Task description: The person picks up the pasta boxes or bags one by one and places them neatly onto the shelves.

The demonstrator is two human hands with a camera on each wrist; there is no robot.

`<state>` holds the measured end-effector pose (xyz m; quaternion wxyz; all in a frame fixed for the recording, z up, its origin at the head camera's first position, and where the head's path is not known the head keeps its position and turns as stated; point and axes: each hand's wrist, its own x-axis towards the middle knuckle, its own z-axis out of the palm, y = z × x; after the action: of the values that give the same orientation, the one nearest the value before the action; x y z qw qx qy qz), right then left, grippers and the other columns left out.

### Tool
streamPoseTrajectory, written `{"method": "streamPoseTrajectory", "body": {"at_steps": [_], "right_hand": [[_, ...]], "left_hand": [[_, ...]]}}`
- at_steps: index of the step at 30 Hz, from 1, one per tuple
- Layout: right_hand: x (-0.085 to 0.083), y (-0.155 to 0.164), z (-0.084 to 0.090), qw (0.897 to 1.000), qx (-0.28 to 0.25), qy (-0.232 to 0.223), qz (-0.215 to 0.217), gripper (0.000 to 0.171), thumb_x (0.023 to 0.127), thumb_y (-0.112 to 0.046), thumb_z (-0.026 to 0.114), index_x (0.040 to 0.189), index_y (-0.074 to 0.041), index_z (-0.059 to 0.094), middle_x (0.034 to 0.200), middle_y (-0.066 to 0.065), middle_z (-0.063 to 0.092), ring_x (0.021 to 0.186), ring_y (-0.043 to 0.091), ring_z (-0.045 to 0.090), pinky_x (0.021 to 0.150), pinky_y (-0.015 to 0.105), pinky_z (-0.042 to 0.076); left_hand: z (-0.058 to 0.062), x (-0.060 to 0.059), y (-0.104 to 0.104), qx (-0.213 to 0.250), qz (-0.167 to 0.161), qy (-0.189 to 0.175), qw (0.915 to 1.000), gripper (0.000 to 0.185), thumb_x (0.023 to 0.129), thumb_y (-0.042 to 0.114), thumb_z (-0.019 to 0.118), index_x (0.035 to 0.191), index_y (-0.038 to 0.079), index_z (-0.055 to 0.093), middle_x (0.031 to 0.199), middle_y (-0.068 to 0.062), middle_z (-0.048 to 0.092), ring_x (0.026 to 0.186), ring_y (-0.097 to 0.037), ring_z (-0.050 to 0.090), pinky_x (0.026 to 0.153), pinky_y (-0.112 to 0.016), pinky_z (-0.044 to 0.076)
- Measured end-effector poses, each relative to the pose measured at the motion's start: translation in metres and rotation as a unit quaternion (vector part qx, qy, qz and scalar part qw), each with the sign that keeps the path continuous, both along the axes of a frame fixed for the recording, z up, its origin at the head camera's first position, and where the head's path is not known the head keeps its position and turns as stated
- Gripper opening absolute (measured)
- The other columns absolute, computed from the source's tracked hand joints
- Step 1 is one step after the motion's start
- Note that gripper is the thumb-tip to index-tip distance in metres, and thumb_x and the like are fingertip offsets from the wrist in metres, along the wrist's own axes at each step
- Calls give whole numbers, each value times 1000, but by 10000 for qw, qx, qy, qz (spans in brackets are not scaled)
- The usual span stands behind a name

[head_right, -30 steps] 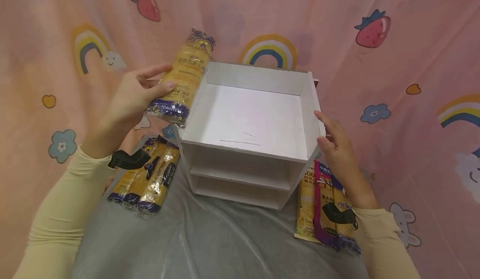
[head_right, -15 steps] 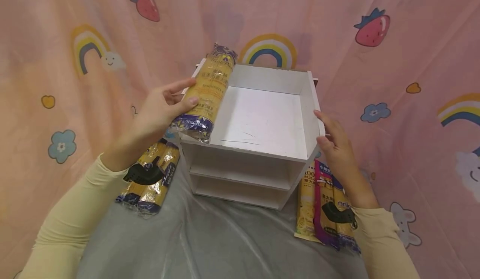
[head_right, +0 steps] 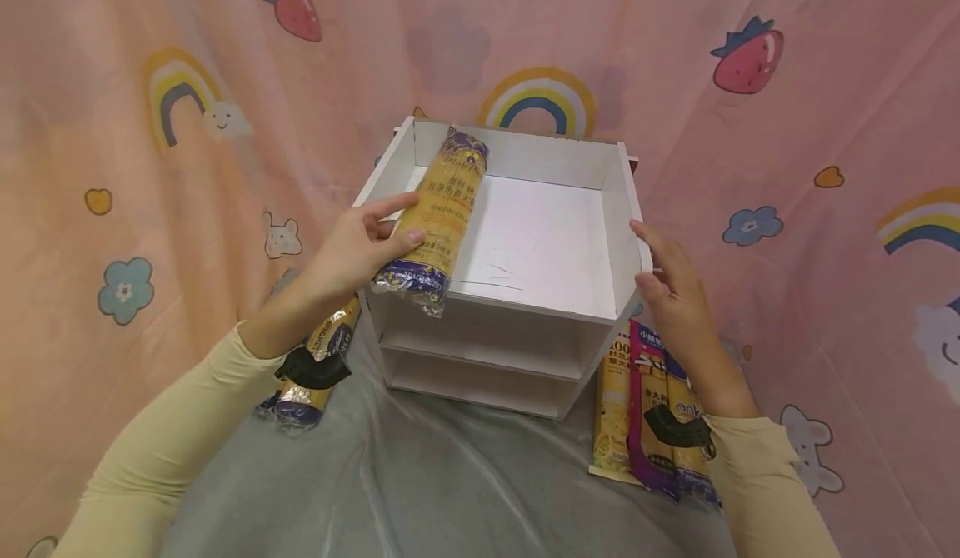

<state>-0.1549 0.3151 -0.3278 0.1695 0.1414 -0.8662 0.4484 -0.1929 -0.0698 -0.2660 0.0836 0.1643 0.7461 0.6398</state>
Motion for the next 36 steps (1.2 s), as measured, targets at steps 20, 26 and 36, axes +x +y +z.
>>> {"method": "streamPoseTrajectory", "body": {"at_steps": [20, 26, 36], "right_hand": [[-5, 2, -5, 9998, -57, 193, 39, 50, 105, -27, 42, 154, -25, 35, 158, -3, 33, 139, 8, 33, 116, 40, 30], [-5, 2, -5, 9998, -101, 146, 59, 50, 105, -27, 43, 154, -26, 35, 159, -3, 32, 141, 9, 32, 117, 43, 28], [-4, 2, -6, 9998, -66, 160, 41, 49, 105, -25, 42, 154, -25, 35, 158, -2, 32, 140, 9, 34, 116, 36, 30]], "left_hand": [[-26, -9, 14, -622, 53, 269, 9977, 64, 97, 15, 63, 153, 5, 33, 120, -24, 69, 82, -14, 70, 56, -19, 45], [-26, -8, 14, -1265, 247, 583, 9899, 65, 95, 21, 66, 152, 10, 37, 134, -21, 58, 103, -31, 68, 69, -26, 54], [-17, -4, 13, -2104, 473, 1766, 9604, 66, 86, 21, 75, 146, 11, 48, 132, -16, 46, 104, -26, 47, 85, -35, 45]]}}
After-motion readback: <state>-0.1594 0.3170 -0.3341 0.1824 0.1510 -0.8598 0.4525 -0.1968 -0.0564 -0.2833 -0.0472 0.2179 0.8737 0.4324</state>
